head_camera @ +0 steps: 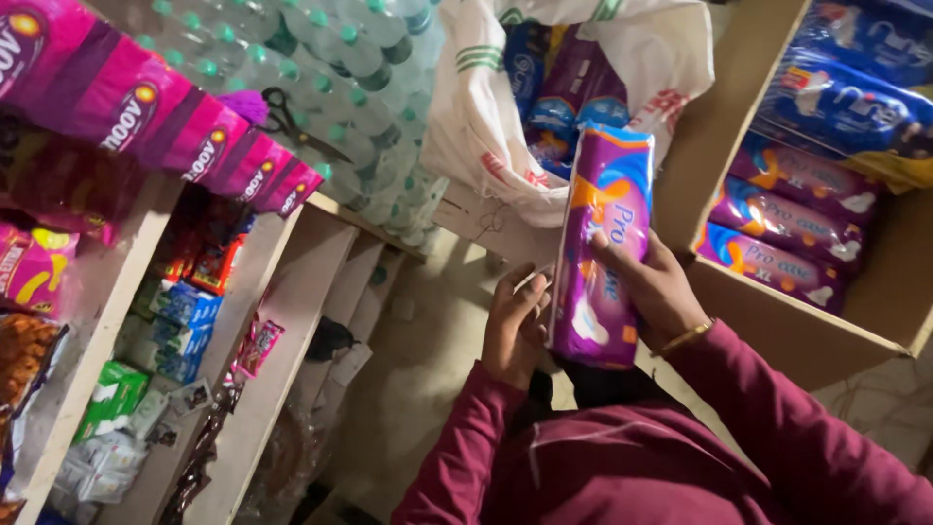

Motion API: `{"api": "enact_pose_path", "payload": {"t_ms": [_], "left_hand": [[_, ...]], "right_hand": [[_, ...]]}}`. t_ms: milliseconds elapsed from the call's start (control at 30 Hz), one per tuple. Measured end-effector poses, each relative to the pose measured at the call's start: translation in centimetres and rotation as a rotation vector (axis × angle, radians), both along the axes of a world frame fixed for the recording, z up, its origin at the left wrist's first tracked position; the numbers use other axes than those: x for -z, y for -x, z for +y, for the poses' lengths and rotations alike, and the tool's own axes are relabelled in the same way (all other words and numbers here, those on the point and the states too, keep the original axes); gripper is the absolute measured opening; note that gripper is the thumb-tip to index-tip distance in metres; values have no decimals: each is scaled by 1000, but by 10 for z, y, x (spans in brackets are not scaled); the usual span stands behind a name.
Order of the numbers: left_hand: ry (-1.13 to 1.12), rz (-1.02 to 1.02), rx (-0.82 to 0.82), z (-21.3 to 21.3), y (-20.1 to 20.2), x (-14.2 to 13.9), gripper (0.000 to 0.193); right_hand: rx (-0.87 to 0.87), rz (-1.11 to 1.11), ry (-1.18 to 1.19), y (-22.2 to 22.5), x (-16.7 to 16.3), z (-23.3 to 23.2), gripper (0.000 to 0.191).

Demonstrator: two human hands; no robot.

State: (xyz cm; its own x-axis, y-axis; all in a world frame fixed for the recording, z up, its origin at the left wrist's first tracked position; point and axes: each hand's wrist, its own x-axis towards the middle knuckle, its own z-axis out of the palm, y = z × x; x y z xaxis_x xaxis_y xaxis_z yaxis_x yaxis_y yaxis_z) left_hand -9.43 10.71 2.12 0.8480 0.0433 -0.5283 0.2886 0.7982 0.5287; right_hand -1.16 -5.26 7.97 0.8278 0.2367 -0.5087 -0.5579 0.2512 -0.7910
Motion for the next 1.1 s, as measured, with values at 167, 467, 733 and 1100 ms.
{"api": "enact_pose_path", "payload": {"t_ms": [167, 467, 733, 1100], "left_hand": [[-58, -40, 184, -33, -14, -24, 63], [-343, -181, 89, -165, -21, 3, 40], [-93, -118, -360, -303, -10, 0, 35], [-129, -133, -408, -373, 16, -26, 37]], "right_hand": [[-114, 51, 163, 22, -1, -54, 50], [-123, 135, -16, 34, 24, -168, 74], [-428, 48, -174, 52, -11, -348, 77], [-401, -17, -48, 63, 8, -414, 75]]}}
